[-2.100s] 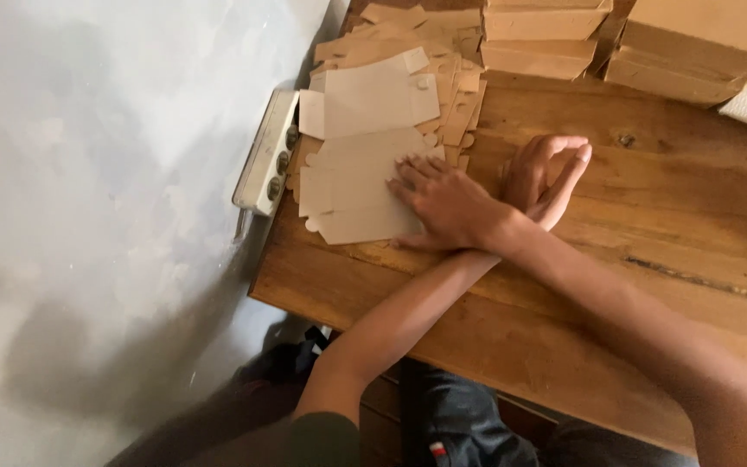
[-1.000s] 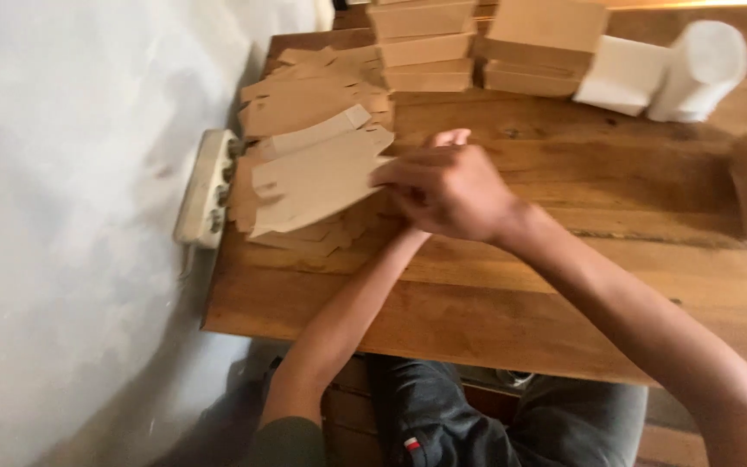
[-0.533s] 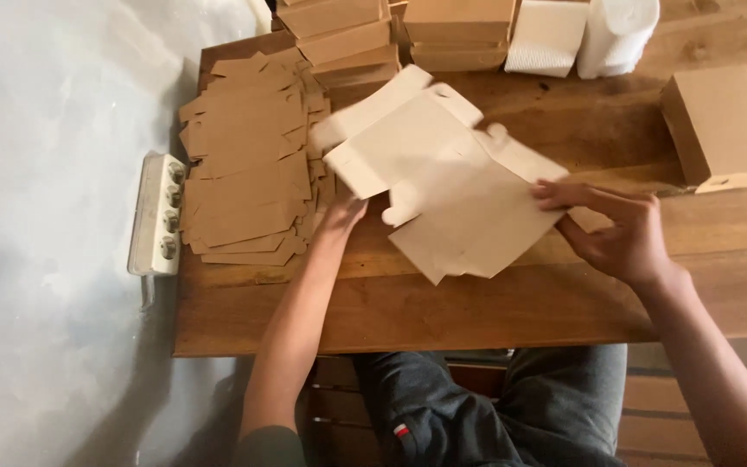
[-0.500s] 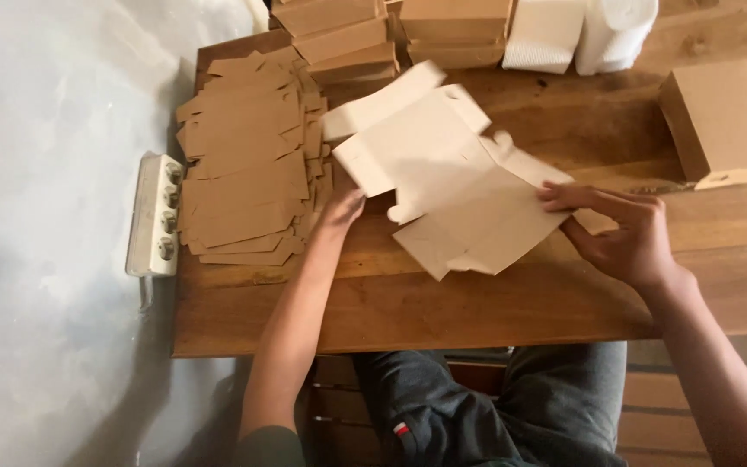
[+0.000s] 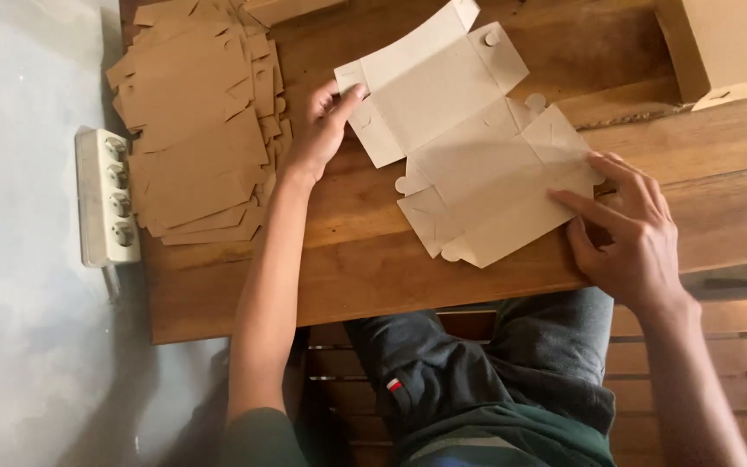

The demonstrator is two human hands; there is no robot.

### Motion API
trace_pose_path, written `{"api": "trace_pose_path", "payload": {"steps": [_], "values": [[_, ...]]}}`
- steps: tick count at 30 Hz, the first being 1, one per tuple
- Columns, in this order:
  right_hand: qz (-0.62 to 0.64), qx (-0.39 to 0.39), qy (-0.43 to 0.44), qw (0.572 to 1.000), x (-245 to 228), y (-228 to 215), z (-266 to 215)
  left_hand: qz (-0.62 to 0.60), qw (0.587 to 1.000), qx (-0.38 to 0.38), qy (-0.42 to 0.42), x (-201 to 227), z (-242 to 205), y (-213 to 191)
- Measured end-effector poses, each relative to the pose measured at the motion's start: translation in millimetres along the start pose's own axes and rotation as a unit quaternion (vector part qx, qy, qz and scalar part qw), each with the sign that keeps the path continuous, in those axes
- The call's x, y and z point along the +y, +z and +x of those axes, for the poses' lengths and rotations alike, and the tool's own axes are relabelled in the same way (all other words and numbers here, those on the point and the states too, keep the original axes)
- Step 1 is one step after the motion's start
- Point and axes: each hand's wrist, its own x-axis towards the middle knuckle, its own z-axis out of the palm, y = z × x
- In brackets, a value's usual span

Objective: The person folds flat cardboard pieces into small boxes by hand, tucking flaps and securing tabs to form the box shape. After completing one box, the person places it aside and begins folding another flat piece.

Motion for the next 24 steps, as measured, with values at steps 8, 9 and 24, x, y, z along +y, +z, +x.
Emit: {"api": "trace_pose_path", "payload": {"steps": [8,9,24], "values": [[-0.004,0.113,0.168,0.979,-18.9,2.5,-9.3,0.249,0.916,0.143,0.279,-10.7,6.6,-2.4],[-0.006,0.115,0.171,0.979,-18.6,2.8,-8.9,0.247,0.917,0.140,0.280,-12.5,7.7,1.5],[0.007,0.103,0.183,0.978,-20.8,-4.5,0.5,0.434,0.866,-0.125,0.214,-29.3,-3.5,52.2]]}}
